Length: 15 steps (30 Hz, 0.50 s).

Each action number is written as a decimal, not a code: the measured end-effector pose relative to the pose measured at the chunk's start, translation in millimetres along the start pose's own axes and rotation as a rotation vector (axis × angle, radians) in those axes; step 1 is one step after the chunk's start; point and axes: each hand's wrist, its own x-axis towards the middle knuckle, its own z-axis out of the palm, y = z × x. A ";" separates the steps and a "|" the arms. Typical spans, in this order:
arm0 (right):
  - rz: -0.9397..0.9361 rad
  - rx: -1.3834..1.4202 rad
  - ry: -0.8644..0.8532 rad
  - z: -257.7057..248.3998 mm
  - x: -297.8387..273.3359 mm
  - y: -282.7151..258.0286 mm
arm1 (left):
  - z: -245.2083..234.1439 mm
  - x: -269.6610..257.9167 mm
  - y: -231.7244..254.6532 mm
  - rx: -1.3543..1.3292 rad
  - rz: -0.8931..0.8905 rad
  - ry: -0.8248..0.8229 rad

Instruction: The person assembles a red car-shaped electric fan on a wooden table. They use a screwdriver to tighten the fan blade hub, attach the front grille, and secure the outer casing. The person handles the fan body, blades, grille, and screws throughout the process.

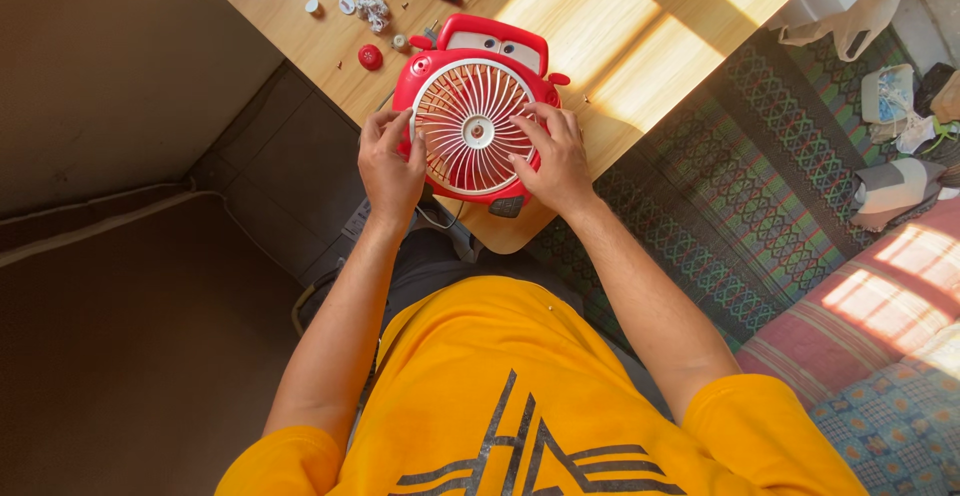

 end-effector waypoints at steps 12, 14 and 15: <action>-0.058 -0.121 0.003 1.9 -1.4 -4.6 | 3.9 -3.7 -17.9 0.311 0.343 -0.238; -0.058 -0.099 0.008 2.7 1.7 -6.6 | 4.8 -1.2 -16.9 0.301 0.348 -0.257; -0.049 -0.080 0.000 3.7 2.3 -8.1 | 4.7 -1.1 -15.7 0.295 0.349 -0.270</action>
